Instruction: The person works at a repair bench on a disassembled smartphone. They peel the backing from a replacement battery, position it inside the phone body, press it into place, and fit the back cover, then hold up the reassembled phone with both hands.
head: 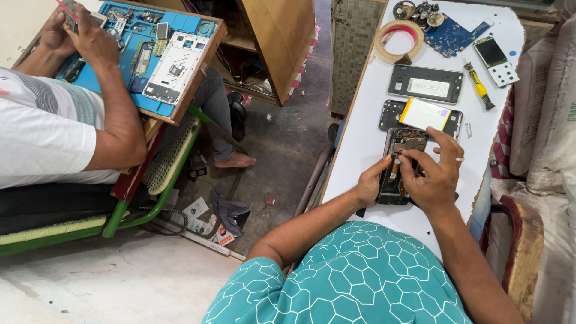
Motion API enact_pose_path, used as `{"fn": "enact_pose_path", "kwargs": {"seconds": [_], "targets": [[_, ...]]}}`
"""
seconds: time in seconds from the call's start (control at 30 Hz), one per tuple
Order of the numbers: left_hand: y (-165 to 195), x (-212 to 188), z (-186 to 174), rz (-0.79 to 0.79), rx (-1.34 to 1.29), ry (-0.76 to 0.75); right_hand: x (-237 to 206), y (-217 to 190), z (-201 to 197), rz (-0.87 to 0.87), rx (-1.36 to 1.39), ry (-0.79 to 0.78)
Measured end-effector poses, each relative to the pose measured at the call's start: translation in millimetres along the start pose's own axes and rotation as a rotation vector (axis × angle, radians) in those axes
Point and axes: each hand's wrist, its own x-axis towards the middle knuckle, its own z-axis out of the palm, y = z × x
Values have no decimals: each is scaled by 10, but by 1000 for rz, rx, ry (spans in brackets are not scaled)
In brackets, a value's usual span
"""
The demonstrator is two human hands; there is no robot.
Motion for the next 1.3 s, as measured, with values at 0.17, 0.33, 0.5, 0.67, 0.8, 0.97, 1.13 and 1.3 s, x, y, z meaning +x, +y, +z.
{"fn": "enact_pose_path", "kwargs": {"seconds": [0.17,0.33,0.5,0.67,0.8,0.97,1.13,1.3], "targets": [[-9,-7,-28,0,82,-26,-16,11,1,39,54,-22],[35,-47,26,4,181,-39,-6,10,-1,101,108,-69],[18,-33,50,16,180,-95,6,11,-20,94,106,-79],[-2,-24,15,0,231,-42,7,30,-23,197,203,-108],[3,-36,15,9,252,-81,8,57,-25,211,259,-112],[44,-36,97,27,227,-47,19,27,-59,172,201,-109],[60,-28,108,-16,51,36,36,-51,-129,49,218,-54],[18,-26,30,87,123,15,60,-66,-134,-143,252,-60]]}}
